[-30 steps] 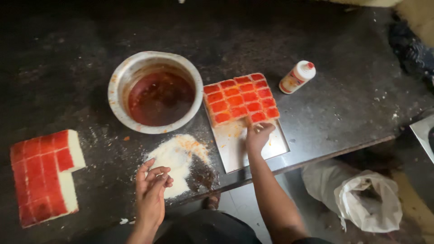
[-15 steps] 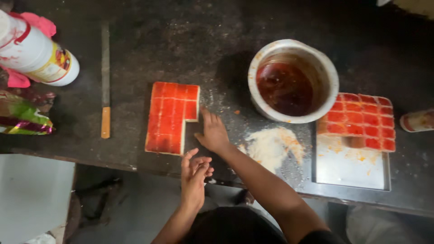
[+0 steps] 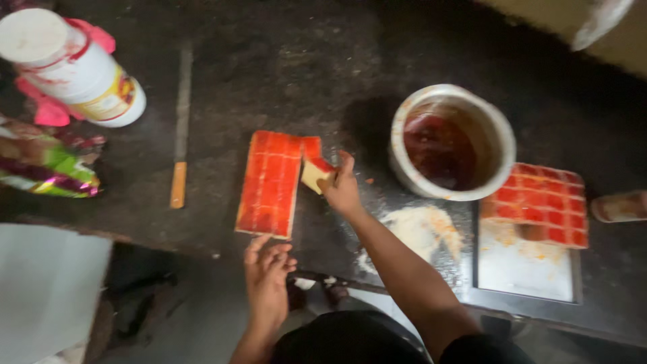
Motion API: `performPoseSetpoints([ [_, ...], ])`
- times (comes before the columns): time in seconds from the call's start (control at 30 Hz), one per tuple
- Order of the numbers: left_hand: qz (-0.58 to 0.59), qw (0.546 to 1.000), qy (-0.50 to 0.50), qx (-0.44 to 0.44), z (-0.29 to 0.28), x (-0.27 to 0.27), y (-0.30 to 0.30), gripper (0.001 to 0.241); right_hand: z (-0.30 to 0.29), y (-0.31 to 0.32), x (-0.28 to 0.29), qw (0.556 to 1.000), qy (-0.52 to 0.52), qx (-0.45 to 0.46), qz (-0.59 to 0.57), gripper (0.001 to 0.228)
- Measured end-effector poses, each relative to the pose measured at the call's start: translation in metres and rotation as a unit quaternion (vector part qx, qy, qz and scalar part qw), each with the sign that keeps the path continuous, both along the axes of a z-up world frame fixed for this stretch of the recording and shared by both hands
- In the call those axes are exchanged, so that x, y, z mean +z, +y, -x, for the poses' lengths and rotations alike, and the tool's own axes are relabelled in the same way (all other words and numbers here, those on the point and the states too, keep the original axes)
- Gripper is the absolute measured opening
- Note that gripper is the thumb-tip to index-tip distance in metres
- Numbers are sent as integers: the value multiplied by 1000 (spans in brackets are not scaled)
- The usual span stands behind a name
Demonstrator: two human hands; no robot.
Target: The person dips small squares of cake into a bowl of liquid and then coats them in white powder.
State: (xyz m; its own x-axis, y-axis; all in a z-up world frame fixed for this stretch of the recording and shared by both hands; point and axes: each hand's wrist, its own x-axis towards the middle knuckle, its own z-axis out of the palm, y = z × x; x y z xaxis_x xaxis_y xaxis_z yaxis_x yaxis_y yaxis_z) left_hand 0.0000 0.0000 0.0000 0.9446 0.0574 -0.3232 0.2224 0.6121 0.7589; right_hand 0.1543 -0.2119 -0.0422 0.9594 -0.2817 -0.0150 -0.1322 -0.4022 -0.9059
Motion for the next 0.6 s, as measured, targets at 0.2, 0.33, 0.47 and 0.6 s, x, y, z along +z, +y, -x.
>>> performPoseSetpoints([
  [0.2, -4, 999, -36, 17, 10, 7, -21, 50, 27, -173, 81, 963, -237, 18, 129, 73],
  [0.33, -3, 999, -37, 32, 16, 5, -52, 47, -12, -247, 84, 832, 108, -46, 543, 34],
  [0.47, -9, 998, -30, 47, 27, 8, -65, 49, -29, -280, 70, 847, 201, 100, 481, 78],
  [0.6, -15, 995, -27, 95, 33, 3, -68, 49, -34, -288, 52, 817, 158, 155, 533, 73],
])
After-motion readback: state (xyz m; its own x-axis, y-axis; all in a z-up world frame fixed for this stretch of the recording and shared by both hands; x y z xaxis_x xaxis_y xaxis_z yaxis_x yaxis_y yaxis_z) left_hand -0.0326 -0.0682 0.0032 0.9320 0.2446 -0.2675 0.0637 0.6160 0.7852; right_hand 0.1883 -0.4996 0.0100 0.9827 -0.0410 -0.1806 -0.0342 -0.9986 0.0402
